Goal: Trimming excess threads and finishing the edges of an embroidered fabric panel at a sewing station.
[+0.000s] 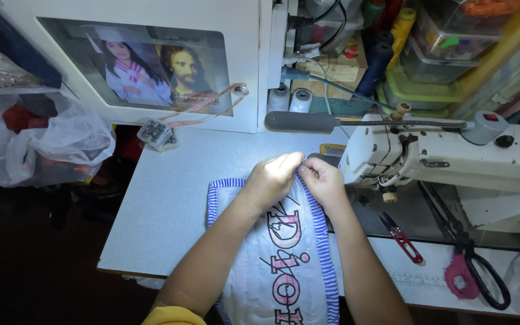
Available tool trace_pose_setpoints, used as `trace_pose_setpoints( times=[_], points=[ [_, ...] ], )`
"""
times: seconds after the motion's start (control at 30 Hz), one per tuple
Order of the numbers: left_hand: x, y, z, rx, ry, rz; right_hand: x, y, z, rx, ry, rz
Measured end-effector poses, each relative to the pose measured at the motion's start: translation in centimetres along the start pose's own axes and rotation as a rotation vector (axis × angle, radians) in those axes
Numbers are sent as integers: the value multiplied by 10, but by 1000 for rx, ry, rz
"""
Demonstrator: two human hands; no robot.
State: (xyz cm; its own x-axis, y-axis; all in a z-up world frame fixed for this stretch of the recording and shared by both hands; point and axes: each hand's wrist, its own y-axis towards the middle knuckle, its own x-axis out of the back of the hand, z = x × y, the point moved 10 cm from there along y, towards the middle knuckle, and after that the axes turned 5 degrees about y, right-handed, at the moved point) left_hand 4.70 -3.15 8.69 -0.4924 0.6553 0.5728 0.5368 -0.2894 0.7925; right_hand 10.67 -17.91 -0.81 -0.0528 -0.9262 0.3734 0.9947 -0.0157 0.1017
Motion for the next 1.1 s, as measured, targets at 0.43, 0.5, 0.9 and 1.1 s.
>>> trace_pose_setpoints(
  times=[0.43,0.5,0.9,1.1],
  points=[
    [-14,-7,50,435,-547,105,2,-7,15,0,-2,-72],
    [-30,-11,57,472,-470,266,3,-12,30,-34,144,-71],
    [-72,-39,58,871,-1030,478,5,-16,32,126,190,-63],
    [-65,-36,57,912,-1051,468,3,-24,43,158,233,-5]
  ],
)
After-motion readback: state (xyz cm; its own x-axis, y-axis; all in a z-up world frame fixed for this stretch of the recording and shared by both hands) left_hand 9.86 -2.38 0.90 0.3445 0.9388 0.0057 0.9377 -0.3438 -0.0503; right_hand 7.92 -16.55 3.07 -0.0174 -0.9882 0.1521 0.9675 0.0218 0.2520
